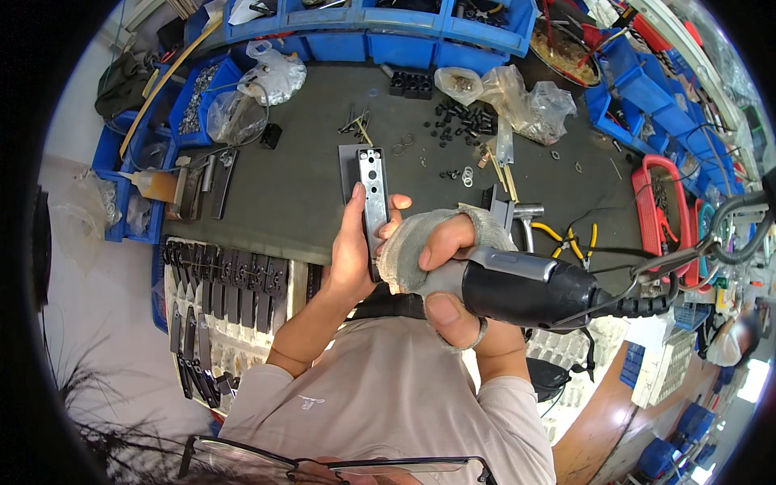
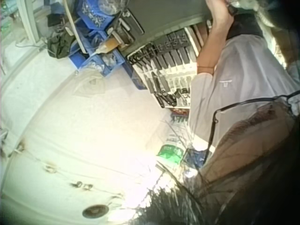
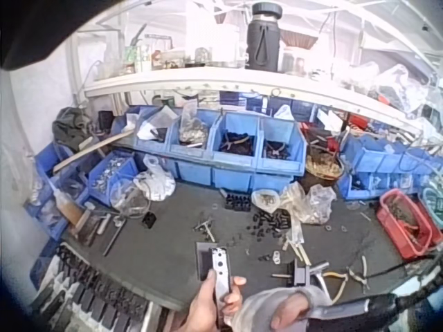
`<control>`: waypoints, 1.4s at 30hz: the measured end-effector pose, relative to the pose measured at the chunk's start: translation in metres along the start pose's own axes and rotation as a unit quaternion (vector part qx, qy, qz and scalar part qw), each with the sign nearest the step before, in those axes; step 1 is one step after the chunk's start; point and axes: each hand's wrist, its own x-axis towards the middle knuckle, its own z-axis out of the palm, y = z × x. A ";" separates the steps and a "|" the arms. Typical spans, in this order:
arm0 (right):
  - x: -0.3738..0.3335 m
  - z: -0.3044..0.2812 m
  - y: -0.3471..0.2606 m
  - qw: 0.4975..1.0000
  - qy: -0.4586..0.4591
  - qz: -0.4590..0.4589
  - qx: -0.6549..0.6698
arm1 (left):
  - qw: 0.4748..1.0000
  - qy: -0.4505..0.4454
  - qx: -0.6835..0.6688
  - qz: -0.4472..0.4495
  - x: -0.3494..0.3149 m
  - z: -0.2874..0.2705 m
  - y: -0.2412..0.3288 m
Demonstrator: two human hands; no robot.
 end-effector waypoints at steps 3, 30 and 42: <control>0.002 0.013 -0.015 0.998 0.054 0.020 0.026 | 1.000 0.002 -0.003 0.004 0.003 0.000 0.000; 0.002 -0.067 0.010 0.971 0.112 -0.202 0.062 | 0.672 0.022 0.706 0.224 0.158 -0.034 -0.025; 0.014 -0.036 -0.008 0.949 0.107 -0.282 0.091 | 0.929 -0.043 0.361 0.065 0.035 -0.006 -0.006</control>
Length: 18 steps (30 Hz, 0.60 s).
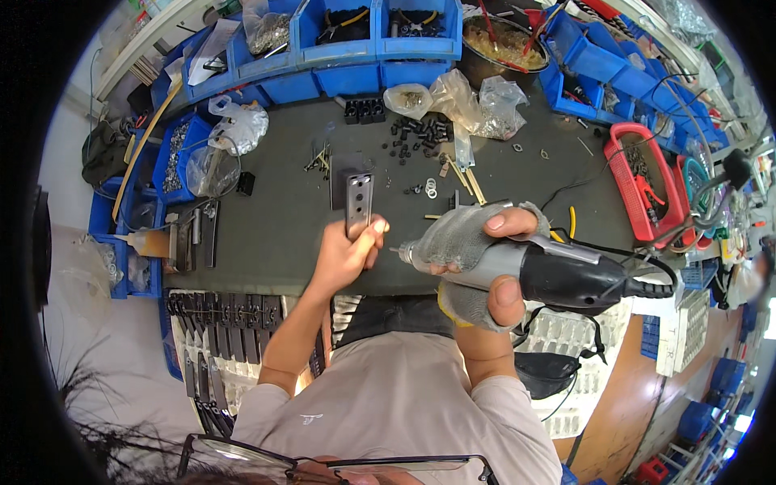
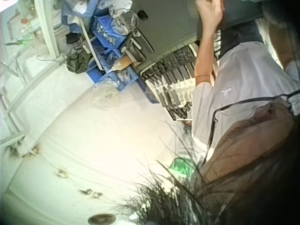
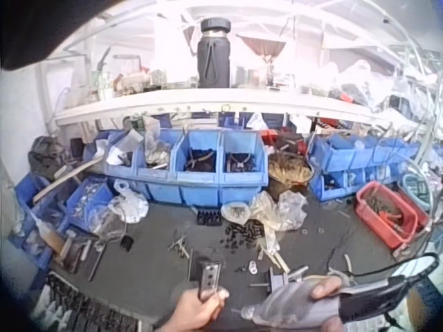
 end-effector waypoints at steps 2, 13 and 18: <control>0.001 0.005 -0.001 1.000 -0.014 -0.022 -0.001 | 0.992 -0.020 -0.125 -0.016 -0.024 0.005 0.000; -0.014 0.018 -0.001 1.000 -0.010 0.024 -0.013 | 0.956 -0.054 -0.277 -0.079 -0.046 0.006 0.006; -0.015 0.018 -0.002 0.999 -0.015 0.030 -0.015 | 0.971 -0.008 -0.229 -0.070 -0.052 0.012 0.011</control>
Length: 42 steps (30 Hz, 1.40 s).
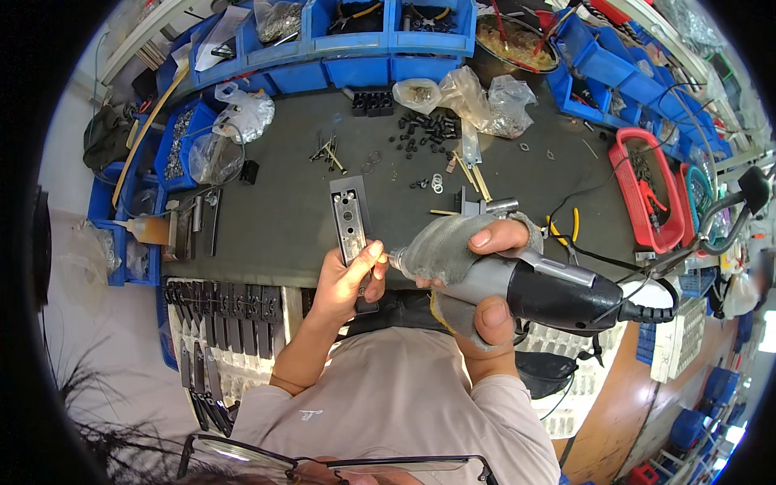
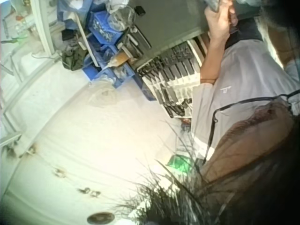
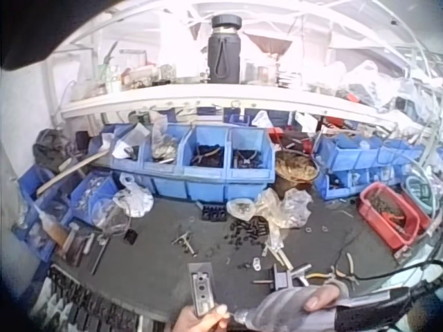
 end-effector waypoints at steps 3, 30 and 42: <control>0.001 0.001 0.001 1.000 -0.006 -0.004 0.005 | 1.000 -0.004 -0.013 0.006 0.002 -0.001 -0.003; -0.011 0.010 -0.004 0.994 -0.025 0.102 0.009 | 0.984 0.018 -0.176 0.006 0.021 -0.012 -0.011; -0.014 0.019 0.006 0.992 0.028 0.115 -0.043 | 0.987 0.004 -0.154 0.043 0.016 -0.010 -0.001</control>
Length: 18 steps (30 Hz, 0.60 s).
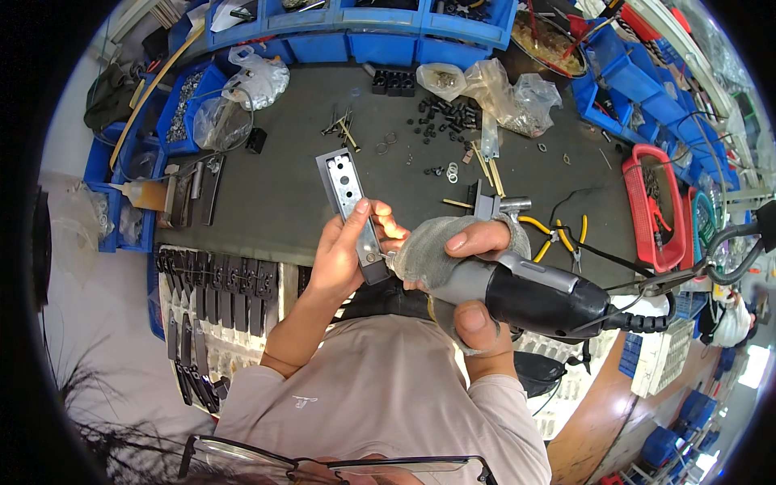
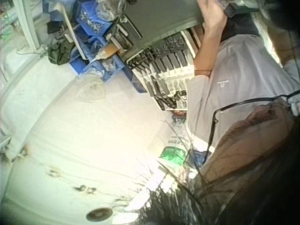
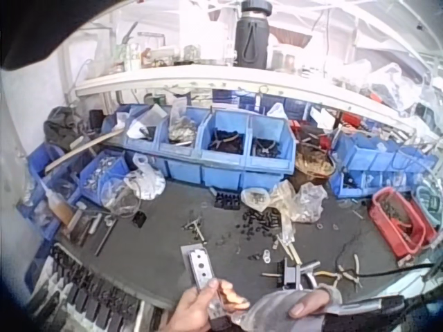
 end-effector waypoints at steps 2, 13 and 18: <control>0.002 -0.001 0.003 1.000 0.004 -0.005 -0.003 | 1.000 -0.001 0.004 0.001 0.000 -0.001 -0.001; 0.004 -0.005 0.003 1.000 -0.013 0.016 0.018 | 1.000 0.009 0.002 0.014 0.000 0.004 -0.003; 0.004 -0.004 0.007 1.000 -0.015 0.009 0.009 | 0.999 0.016 0.041 0.025 0.000 0.007 -0.004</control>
